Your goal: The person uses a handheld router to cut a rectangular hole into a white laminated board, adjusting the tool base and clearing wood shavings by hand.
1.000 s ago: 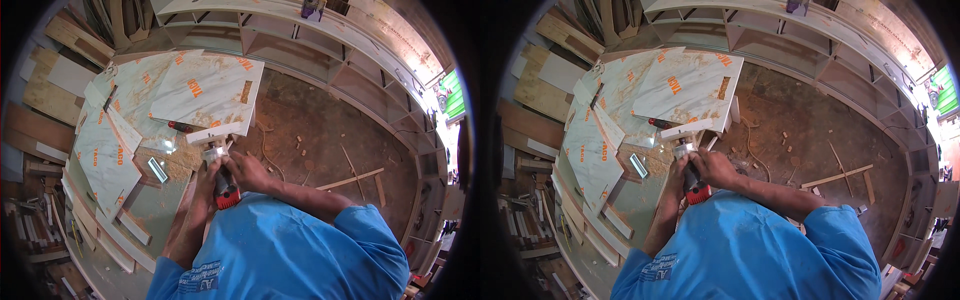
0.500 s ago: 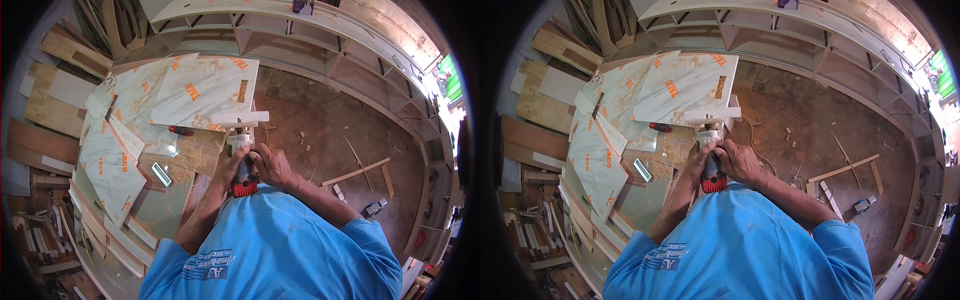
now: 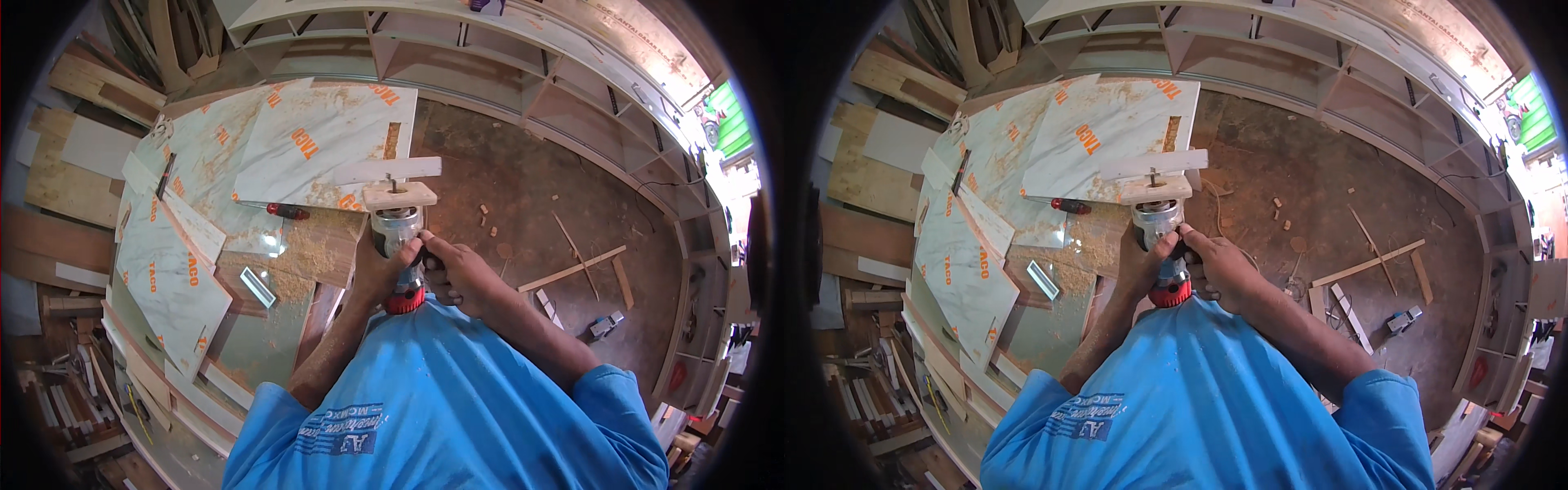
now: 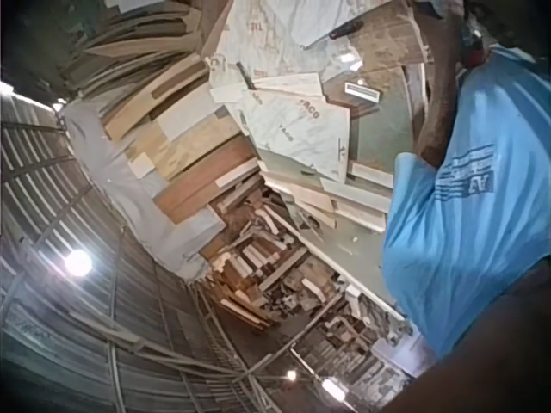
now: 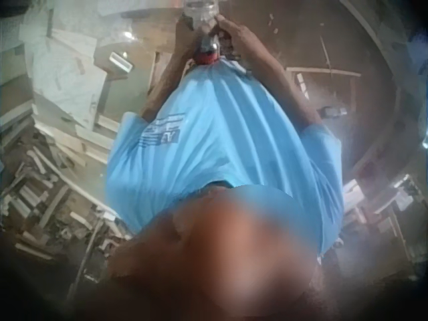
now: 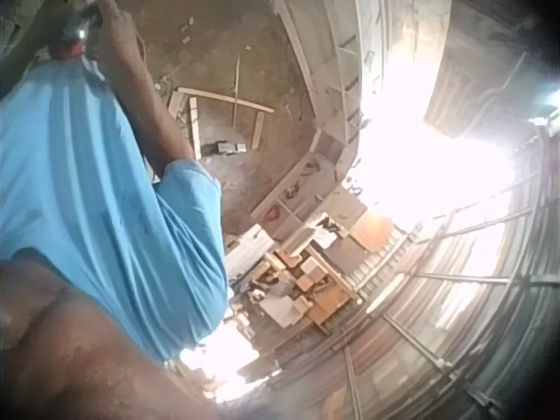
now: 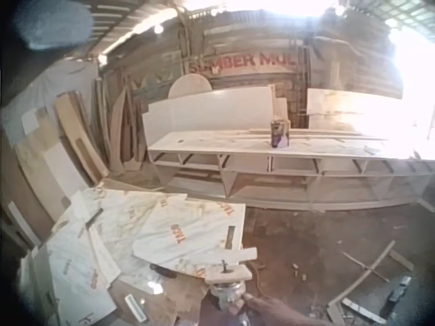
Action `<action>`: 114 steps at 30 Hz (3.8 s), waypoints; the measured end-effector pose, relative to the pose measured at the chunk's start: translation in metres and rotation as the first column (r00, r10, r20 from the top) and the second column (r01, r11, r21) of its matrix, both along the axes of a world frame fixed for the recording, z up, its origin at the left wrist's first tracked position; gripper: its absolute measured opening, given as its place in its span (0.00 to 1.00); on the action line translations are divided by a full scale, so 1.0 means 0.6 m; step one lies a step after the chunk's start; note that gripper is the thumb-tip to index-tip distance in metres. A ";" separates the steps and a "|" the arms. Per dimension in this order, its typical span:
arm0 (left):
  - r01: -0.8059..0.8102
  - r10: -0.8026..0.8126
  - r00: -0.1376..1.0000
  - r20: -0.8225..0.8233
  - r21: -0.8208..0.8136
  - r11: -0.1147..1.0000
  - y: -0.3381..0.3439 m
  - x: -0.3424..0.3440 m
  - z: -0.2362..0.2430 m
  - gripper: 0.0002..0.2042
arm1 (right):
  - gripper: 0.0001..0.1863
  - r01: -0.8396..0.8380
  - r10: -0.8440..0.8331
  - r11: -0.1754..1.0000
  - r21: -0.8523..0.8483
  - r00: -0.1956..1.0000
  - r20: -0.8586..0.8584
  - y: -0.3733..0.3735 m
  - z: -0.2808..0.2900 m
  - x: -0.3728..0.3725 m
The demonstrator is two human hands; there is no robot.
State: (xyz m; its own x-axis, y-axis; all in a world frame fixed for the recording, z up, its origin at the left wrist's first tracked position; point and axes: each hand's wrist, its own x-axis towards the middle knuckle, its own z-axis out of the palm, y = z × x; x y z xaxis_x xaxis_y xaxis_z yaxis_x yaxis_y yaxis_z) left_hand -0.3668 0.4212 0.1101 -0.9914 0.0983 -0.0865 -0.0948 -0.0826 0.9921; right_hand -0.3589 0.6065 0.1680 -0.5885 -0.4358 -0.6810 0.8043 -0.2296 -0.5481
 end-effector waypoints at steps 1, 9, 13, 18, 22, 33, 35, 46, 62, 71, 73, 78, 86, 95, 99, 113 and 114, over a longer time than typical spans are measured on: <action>-0.018 0.017 0.999 -0.037 -0.017 1.000 -0.001 -0.009 -0.008 0.30 | 0.26 -0.027 0.031 0.996 -0.081 0.998 0.050 0.001 -0.003 -0.006; -0.247 0.072 0.955 0.289 0.636 0.731 0.040 -0.134 -0.006 0.21 | 0.28 -0.071 0.033 0.977 -0.200 0.982 -0.184 0.035 0.011 0.017; -0.260 0.033 0.953 0.303 0.752 0.605 0.052 -0.191 0.011 0.32 | 0.31 -0.164 0.216 0.975 0.146 0.838 -0.501 0.003 0.003 0.030; -0.316 -0.113 0.902 0.417 0.814 0.488 0.079 -0.211 0.015 0.32 | 0.35 0.214 0.166 0.877 0.431 0.705 -0.689 -0.007 -0.096 0.004; -0.147 -0.241 0.916 0.321 0.827 0.543 0.120 -0.174 0.036 0.31 | 0.41 0.419 0.120 0.824 0.381 0.528 -0.841 0.053 -0.135 -0.032; -0.136 -0.340 0.834 0.435 0.758 0.637 0.212 -0.126 0.071 0.30 | 0.28 0.556 -0.072 0.777 0.295 0.544 -0.836 0.087 -0.135 -0.060; -0.118 -0.340 0.842 0.418 0.759 0.641 0.224 -0.124 0.074 0.31 | 0.28 0.651 -0.172 0.734 0.191 0.451 -0.876 0.095 -0.155 -0.071; 0.231 -0.246 0.966 -0.087 -0.147 0.962 0.164 -0.086 0.129 0.19 | 0.17 0.638 -0.774 0.629 -0.444 0.464 -0.430 0.183 -0.136 -0.116; 0.414 -0.521 0.852 -0.044 -0.552 0.724 0.107 -0.215 0.099 0.52 | 0.31 0.336 -0.202 0.938 0.091 0.739 -0.643 0.059 -0.123 -0.067; 0.150 -0.352 0.873 -0.339 -0.500 0.853 0.016 -0.145 0.089 0.43 | 0.26 0.514 -0.425 0.857 -0.025 0.679 -0.598 -0.075 -0.155 0.017; 0.317 -0.474 0.843 -0.255 -0.476 0.820 0.001 -0.140 0.085 0.41 | 0.25 0.535 -0.473 0.842 -0.062 0.680 -0.560 -0.090 -0.151 0.045; 0.417 -0.592 0.764 -0.255 -0.504 0.756 -0.029 -0.142 0.063 0.41 | 0.27 0.521 -0.440 0.854 0.007 0.728 -0.526 -0.104 -0.163 0.067; 0.741 -0.747 0.663 0.047 -0.180 0.646 -0.040 -0.292 -0.029 0.20 | 0.34 0.432 -0.443 0.894 -0.120 0.810 -0.384 -0.117 -0.162 0.000; 0.899 -0.903 0.416 0.103 0.103 0.426 0.020 -0.426 -0.056 0.12 | 0.33 0.396 -0.312 0.916 0.068 0.807 -0.501 -0.052 -0.156 -0.063; 0.910 -0.927 0.374 0.032 0.181 0.374 0.067 -0.457 -0.069 0.11 | 0.30 0.409 -0.310 0.905 0.116 0.821 -0.479 -0.022 -0.166 -0.086; -0.204 -0.127 0.910 -0.395 -0.692 0.693 -0.198 -0.655 -0.225 0.23 | 0.21 0.885 -0.530 0.457 -0.089 0.190 -0.827 -0.045 -0.154 -0.287; -0.248 -0.110 0.912 -0.396 -0.744 0.621 -0.228 -0.662 -0.242 0.24 | 0.21 0.885 -0.522 0.459 -0.073 0.202 -0.829 -0.051 -0.162 -0.305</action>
State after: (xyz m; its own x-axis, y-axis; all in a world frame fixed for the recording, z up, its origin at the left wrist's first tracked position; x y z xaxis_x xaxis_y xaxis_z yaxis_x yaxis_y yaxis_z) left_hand -0.7642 0.2846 -0.0353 -0.9566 0.1025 0.2727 0.2587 0.7293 0.6334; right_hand -0.5418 0.5761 0.0710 -0.7899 0.5967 0.1415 -0.2701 -0.1313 -0.9538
